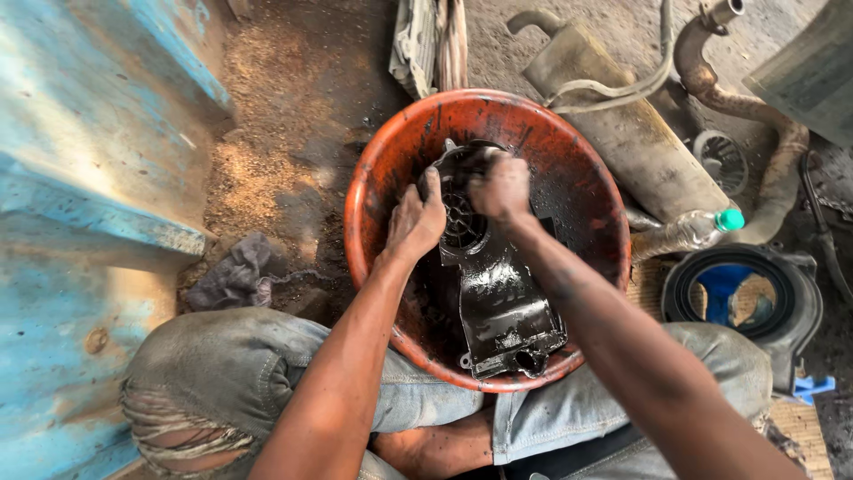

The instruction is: The person scrubs a metal car part, likely a turbocharger housing, with a brush and dark liquid inside a red basin. They rotate the part to clean different sides and the internal fan area, then rinse it with water from a bottle.

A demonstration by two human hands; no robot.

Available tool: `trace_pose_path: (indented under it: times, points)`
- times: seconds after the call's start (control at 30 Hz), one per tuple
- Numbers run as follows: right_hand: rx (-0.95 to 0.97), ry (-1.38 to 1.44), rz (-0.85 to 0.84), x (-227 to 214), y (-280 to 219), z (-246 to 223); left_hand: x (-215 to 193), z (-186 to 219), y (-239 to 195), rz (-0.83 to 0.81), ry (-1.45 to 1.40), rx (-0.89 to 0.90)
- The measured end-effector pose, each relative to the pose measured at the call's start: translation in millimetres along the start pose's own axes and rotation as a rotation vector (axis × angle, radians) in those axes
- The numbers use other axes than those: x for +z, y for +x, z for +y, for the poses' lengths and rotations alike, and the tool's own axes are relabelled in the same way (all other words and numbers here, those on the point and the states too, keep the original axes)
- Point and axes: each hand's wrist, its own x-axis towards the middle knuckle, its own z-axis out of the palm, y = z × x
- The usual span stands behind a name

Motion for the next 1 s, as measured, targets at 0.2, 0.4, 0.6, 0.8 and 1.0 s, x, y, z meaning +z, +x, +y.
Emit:
trace_pose_path:
  times: [0.2,0.4,0.6,0.8,1.0]
  points:
    - [-0.116,0.304,-0.043,9.6,-12.2,-8.9,-1.8,-4.4,-1.6,0.035,-0.086,0.068]
    - [0.094,0.043,0.034,-5.4,-18.8,-5.9,2.1,0.3,0.4,0.052,-0.034,0.133]
    - [0.002,0.358,-0.001,-7.7,-31.9,-37.3,-0.2,1.1,0.6,0.033,-0.057,0.085]
    - [0.134,0.359,0.036,-15.8,-22.4,-41.0,-5.5,3.5,-0.2,0.031,-0.052,0.07]
    - [0.501,0.328,0.126,-3.1,-28.3,-39.0,1.6,0.4,1.9,0.034,-0.055,0.082]
